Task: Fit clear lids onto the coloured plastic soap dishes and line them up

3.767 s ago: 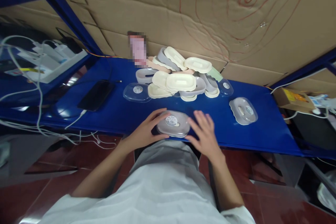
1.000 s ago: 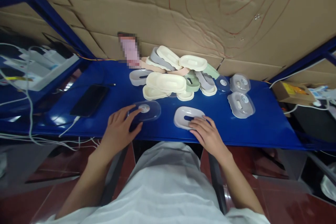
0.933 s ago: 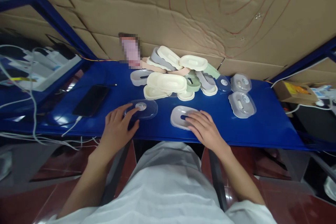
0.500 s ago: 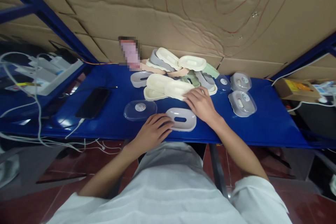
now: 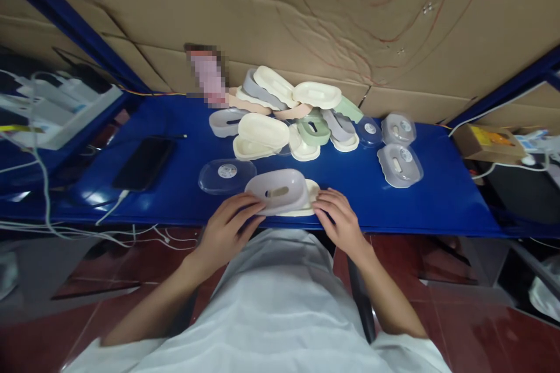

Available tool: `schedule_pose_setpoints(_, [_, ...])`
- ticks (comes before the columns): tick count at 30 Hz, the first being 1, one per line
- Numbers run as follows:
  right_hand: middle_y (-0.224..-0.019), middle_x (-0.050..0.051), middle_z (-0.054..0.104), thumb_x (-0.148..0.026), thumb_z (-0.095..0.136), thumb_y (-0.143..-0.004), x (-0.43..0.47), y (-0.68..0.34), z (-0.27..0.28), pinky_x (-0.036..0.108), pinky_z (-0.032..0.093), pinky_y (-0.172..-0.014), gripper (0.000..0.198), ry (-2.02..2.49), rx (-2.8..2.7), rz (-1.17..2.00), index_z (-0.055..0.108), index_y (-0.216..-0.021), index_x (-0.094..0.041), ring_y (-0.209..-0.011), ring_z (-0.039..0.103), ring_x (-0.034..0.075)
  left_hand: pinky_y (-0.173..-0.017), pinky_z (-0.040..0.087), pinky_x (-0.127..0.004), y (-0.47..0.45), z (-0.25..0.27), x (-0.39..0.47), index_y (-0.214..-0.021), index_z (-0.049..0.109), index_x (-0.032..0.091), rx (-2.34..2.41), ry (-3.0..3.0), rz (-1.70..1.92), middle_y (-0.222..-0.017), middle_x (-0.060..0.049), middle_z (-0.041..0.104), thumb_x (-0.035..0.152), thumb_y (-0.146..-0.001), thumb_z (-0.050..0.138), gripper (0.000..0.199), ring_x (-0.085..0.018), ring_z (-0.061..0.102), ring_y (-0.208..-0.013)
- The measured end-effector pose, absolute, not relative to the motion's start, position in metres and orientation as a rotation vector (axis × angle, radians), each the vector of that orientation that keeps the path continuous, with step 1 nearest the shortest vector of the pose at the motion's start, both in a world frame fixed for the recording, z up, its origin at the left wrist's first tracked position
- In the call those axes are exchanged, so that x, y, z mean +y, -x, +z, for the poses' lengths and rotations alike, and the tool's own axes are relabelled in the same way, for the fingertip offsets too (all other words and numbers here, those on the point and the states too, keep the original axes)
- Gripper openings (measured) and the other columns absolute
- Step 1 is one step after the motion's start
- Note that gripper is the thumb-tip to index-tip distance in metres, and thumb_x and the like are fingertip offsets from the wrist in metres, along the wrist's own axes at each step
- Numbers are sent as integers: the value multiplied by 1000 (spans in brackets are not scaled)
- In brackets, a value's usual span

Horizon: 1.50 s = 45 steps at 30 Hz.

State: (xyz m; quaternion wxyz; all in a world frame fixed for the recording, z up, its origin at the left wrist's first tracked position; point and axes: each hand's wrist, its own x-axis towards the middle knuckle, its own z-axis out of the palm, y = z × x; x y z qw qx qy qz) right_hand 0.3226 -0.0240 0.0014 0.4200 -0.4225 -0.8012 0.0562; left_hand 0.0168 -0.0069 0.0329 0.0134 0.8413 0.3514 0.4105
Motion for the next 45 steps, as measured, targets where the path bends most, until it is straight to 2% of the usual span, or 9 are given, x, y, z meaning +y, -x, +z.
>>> schedule_pose_setpoints(5, [-164, 15, 56, -42, 78, -99, -23, -320, 2, 65, 41, -129, 61, 1174, -2245, 15, 58, -155, -28, -159, 46, 38, -104, 62, -43, -31, 20, 9, -129, 66, 19, 983, -2691, 1149, -120, -11, 76, 19, -107, 63, 22, -26, 73, -118])
schedule_pose_setpoints(10, [-150, 7, 70, -25, 64, -108, -24, -314, 5, 55, 42, -129, 36, 1158, -2348, 27, 68, -143, -29, -152, 56, 27, -102, 61, -45, -29, 10, 6, -127, 67, 17, 923, -2761, 962, -123, -12, 75, 24, -106, 67, 22, -29, 72, -119])
schedule_pose_setpoints(14, [-144, 6, 74, -27, 62, -109, -19, -311, 16, 53, 46, -125, 30, 1119, -2369, 76, 72, -138, -28, -146, 61, 27, -106, 60, -45, -24, 3, 1, -128, 68, 19, 991, -2696, 970, -125, -12, 74, 23, -105, 67, 23, -28, 71, -123])
schedule_pose_setpoints(23, [-165, 12, 57, -26, 55, -109, 98, -312, 38, 62, 39, -127, 46, 1171, -2516, -111, 60, -155, -24, -156, 48, 34, -117, 56, -54, -19, -2, 4, -119, 68, 21, 1005, -2515, 1075, -147, -16, 59, 19, -99, 72, 20, -32, 58, -143])
schedule_pose_setpoints(27, [-146, 14, 72, -21, 56, -108, 136, -294, 46, 60, 39, -125, 28, 1111, -2609, -127, 75, -127, -19, -146, 58, 33, -119, 55, -53, -17, -2, 5, -119, 67, 21, 995, -2457, 1068, -151, -16, 56, 18, -100, 72, 20, -32, 55, -147])
schedule_pose_setpoints(31, [-117, 9, 82, -37, 56, -111, 124, -294, 71, 49, 53, -112, 26, 1071, -2410, 122, 77, -108, -22, -121, 74, 27, -121, 54, -52, -15, -3, 4, -119, 67, 21, 999, -2426, 1063, -155, -16, 53, 18, -101, 71, 19, -32, 53, -151])
schedule_pose_setpoints(36, [-113, 8, 81, -60, 57, -108, 69, -323, 76, 44, 65, -95, 40, 1177, -1825, 533, 71, -124, -26, -102, 80, 26, -126, 50, -51, -16, -5, 4, -119, 66, 20, 995, -2412, 1052, -160, -18, 48, 18, -102, 69, 17, -33, 47, -158])
schedule_pose_setpoints(41, [-93, 4, 80, -48, 57, -110, 7, -362, 26, 38, 69, -77, 40, 1304, -1424, 659, 59, -146, -29, -88, 82, 24, -126, 51, -51, -17, -3, 4, -117, 67, 21, 993, -2423, 1044, -159, -17, 51, 20, -102, 69, 16, -33, 49, -156])
schedule_pose_setpoints(45, [-138, 19, 71, -45, 66, -106, -22, -381, -1, 45, 68, -93, 62, 1571, -1483, 256, 48, -162, -25, -125, 74, 29, -125, 51, -52, -17, -1, 4, -116, 67, 22, 983, -2423, 1049, -156, -16, 54, 19, -101, 70, 16, -33, 50, -155])
